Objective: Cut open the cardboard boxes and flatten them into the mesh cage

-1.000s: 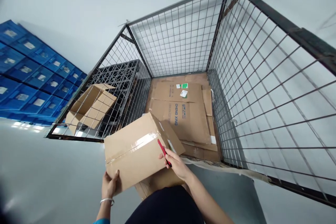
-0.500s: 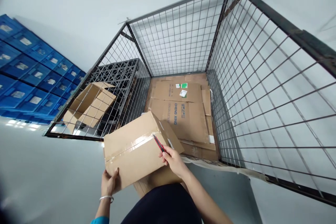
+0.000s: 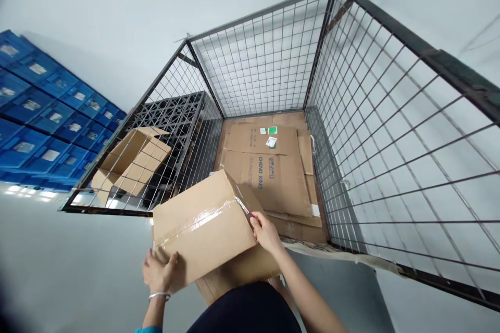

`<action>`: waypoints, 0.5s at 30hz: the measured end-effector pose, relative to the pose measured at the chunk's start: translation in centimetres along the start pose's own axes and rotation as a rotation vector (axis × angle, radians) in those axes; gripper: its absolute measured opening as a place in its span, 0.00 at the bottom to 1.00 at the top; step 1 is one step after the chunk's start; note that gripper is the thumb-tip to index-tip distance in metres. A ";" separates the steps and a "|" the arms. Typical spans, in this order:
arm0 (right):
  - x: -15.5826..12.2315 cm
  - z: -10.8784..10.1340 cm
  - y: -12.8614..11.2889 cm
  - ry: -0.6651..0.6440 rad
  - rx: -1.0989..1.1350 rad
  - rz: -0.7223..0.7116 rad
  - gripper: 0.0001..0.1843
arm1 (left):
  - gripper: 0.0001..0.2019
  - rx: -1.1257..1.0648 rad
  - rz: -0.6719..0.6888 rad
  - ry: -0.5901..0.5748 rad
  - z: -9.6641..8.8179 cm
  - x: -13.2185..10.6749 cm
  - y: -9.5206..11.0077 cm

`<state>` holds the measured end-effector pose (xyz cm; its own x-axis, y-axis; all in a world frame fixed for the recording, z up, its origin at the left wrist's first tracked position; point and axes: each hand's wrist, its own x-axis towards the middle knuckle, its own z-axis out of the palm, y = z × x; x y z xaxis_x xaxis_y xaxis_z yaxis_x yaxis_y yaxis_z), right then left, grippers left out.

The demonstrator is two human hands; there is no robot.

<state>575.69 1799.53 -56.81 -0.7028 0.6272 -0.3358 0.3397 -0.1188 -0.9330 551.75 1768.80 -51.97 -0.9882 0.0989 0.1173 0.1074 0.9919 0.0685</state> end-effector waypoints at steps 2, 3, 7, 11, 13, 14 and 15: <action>-0.1 -0.1 -0.3 -0.026 0.000 0.003 0.23 | 0.46 -0.008 0.205 -0.017 -0.8 1.7 4.0; -0.2 -0.1 -0.4 -0.042 0.015 0.014 0.23 | 0.43 -0.020 0.350 -0.054 -1.2 2.7 6.7; -0.9 -0.1 -0.2 -0.114 0.080 0.075 0.21 | 0.37 -0.111 0.653 -0.152 -1.4 6.7 19.5; -0.4 -0.5 -0.2 -0.180 0.178 0.097 0.19 | 0.30 -0.127 0.592 -0.463 -0.8 8.6 28.0; 1.0 -0.9 -1.1 -0.140 0.148 0.047 0.16 | 0.27 -0.091 0.547 -0.546 -0.6 8.8 29.2; 1.9 -1.1 -1.8 -0.104 0.090 0.000 0.15 | 0.26 -0.082 0.535 -0.555 -0.6 8.9 29.3; 3.0 -1.3 -2.5 -0.068 0.015 -0.052 0.15 | 0.26 -0.081 0.525 -0.553 -0.6 8.9 29.2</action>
<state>573.52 1802.70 -55.32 -0.7601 0.5793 -0.2944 0.2924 -0.0997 -0.9511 546.12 1798.62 -48.33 -0.7138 0.6025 -0.3570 0.5645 0.7967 0.2157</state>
